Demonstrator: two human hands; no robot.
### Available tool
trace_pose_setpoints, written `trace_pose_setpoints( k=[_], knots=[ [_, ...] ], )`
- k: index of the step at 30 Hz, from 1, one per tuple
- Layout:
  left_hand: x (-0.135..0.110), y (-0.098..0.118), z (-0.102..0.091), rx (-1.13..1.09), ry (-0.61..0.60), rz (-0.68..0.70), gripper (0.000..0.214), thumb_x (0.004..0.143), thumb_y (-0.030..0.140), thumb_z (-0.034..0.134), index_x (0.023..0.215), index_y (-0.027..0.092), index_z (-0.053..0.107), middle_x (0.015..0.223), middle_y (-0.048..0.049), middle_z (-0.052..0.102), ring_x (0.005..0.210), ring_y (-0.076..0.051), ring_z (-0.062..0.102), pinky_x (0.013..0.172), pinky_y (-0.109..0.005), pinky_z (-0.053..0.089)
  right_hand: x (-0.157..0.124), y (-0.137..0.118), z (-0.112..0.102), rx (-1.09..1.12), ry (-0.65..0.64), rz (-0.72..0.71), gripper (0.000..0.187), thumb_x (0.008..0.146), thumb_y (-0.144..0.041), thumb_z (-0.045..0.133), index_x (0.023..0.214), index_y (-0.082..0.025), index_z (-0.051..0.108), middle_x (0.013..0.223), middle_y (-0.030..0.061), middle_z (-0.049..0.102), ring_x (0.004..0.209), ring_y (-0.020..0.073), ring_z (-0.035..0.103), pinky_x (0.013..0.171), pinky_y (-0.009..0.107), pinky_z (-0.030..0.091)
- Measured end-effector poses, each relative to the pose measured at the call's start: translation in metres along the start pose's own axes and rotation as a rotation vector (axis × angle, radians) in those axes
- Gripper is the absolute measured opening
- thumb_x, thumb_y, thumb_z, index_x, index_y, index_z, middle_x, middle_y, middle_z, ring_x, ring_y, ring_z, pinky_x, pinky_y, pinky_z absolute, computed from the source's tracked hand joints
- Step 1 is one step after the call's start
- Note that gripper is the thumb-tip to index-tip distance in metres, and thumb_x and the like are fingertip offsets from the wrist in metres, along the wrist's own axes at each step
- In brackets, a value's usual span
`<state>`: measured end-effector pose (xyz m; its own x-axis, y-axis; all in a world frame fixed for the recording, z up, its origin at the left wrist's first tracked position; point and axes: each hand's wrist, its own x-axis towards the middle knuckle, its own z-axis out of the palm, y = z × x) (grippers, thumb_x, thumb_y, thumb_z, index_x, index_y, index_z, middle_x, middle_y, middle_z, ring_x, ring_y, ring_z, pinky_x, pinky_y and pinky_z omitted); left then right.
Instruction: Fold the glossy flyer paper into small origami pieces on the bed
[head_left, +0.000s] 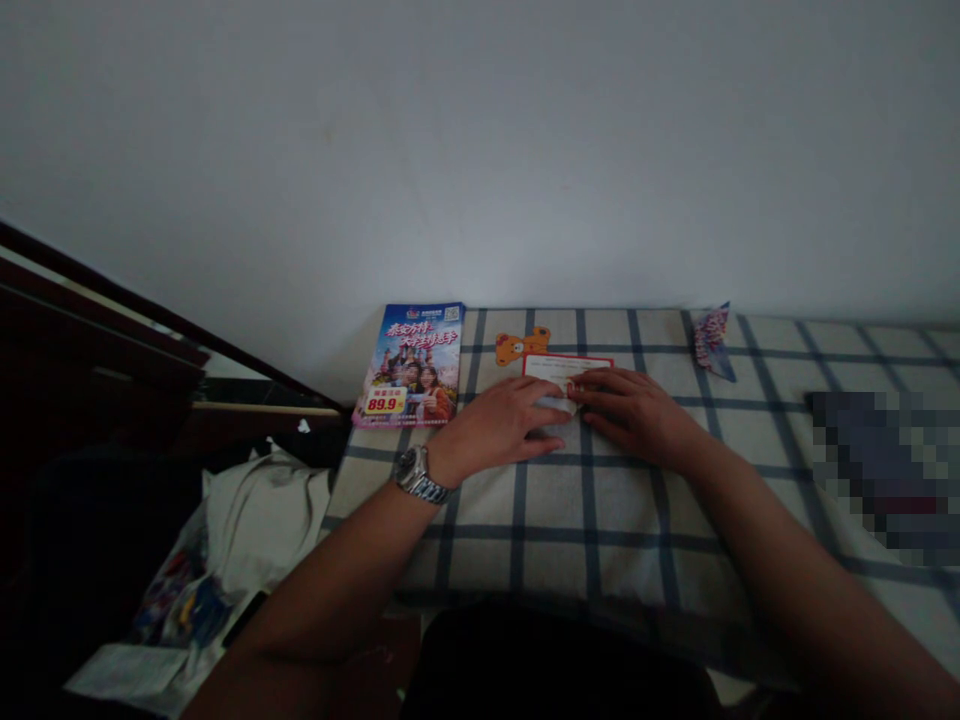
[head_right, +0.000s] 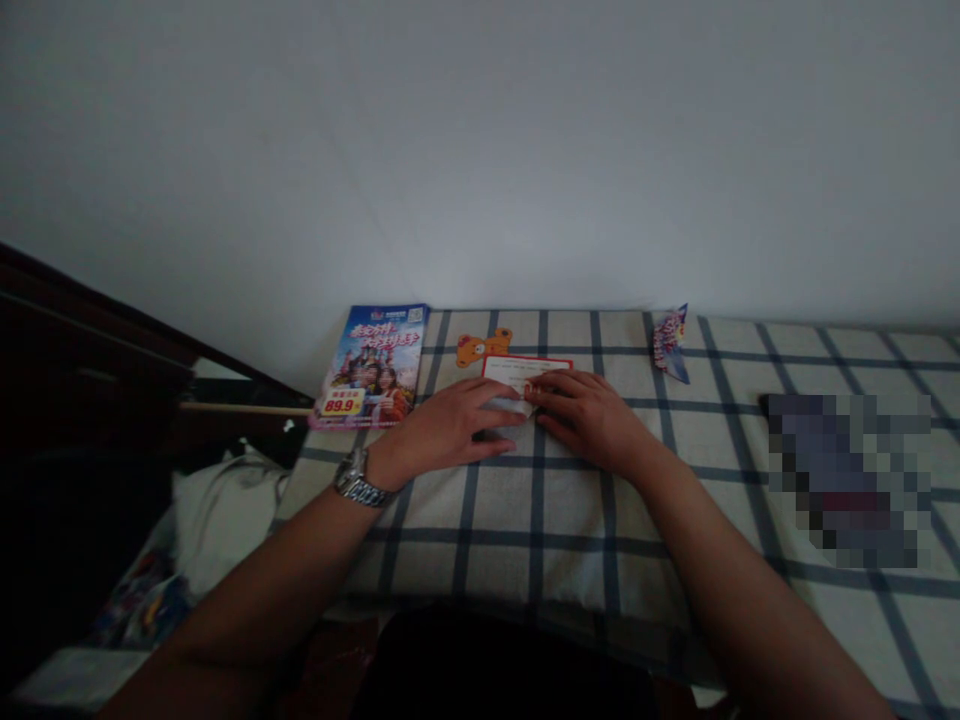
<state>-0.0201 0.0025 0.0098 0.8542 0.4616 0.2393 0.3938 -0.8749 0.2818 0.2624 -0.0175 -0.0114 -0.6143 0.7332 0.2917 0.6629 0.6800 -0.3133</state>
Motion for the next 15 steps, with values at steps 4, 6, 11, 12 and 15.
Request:
trace_pose_setpoints(
  k=[4, 6, 11, 12, 15],
  knots=[
    [-0.0002, 0.0009, -0.0002, 0.005, 0.007, 0.000, 0.033, 0.103, 0.043, 0.065, 0.130, 0.025, 0.071, 0.144, -0.0100, 0.059, 0.133, -0.029, 0.057, 0.115, -0.050, 0.051, 0.0001, -0.0011, -0.0003, -0.004, 0.006, 0.004, 0.040, 0.102, -0.028, 0.062, 0.142, -0.027, 0.068, 0.145, 0.0112, 0.067, 0.135, 0.0346, 0.062, 0.111, 0.059, 0.052],
    [-0.0004, 0.0023, -0.0008, 0.009, -0.001, -0.006, 0.034, 0.102, 0.043, 0.066, 0.130, 0.024, 0.070, 0.144, -0.0102, 0.058, 0.133, -0.029, 0.057, 0.115, -0.050, 0.051, 0.0003, -0.0015, -0.0006, -0.003, 0.004, 0.003, 0.039, 0.103, -0.028, 0.061, 0.141, -0.026, 0.068, 0.145, 0.0115, 0.067, 0.135, 0.0340, 0.062, 0.112, 0.059, 0.051],
    [0.0004, 0.0064, -0.0018, 0.020, -0.011, -0.010, 0.033, 0.102, 0.044, 0.066, 0.127, 0.023, 0.070, 0.144, -0.0111, 0.057, 0.134, -0.029, 0.056, 0.114, -0.049, 0.053, 0.0008, -0.0020, -0.0019, -0.002, 0.002, 0.007, 0.040, 0.103, -0.029, 0.061, 0.142, -0.029, 0.067, 0.144, 0.0104, 0.068, 0.134, 0.0335, 0.063, 0.111, 0.058, 0.052],
    [0.0006, 0.0067, -0.0017, 0.024, -0.011, -0.008, 0.033, 0.102, 0.044, 0.066, 0.127, 0.023, 0.070, 0.144, -0.0109, 0.057, 0.134, -0.029, 0.056, 0.113, -0.049, 0.053, 0.0009, -0.0020, -0.0021, -0.004, 0.002, 0.005, 0.040, 0.103, -0.029, 0.061, 0.142, -0.029, 0.067, 0.144, 0.0104, 0.068, 0.134, 0.0334, 0.063, 0.111, 0.058, 0.052],
    [0.0009, 0.0067, -0.0016, 0.031, -0.013, -0.007, 0.032, 0.103, 0.045, 0.064, 0.126, 0.024, 0.070, 0.145, -0.0106, 0.057, 0.135, -0.030, 0.056, 0.112, -0.049, 0.054, 0.0011, -0.0021, -0.0023, -0.011, 0.007, -0.001, 0.040, 0.103, -0.029, 0.061, 0.142, -0.029, 0.067, 0.145, 0.0105, 0.067, 0.134, 0.0338, 0.063, 0.110, 0.058, 0.053]
  ],
)
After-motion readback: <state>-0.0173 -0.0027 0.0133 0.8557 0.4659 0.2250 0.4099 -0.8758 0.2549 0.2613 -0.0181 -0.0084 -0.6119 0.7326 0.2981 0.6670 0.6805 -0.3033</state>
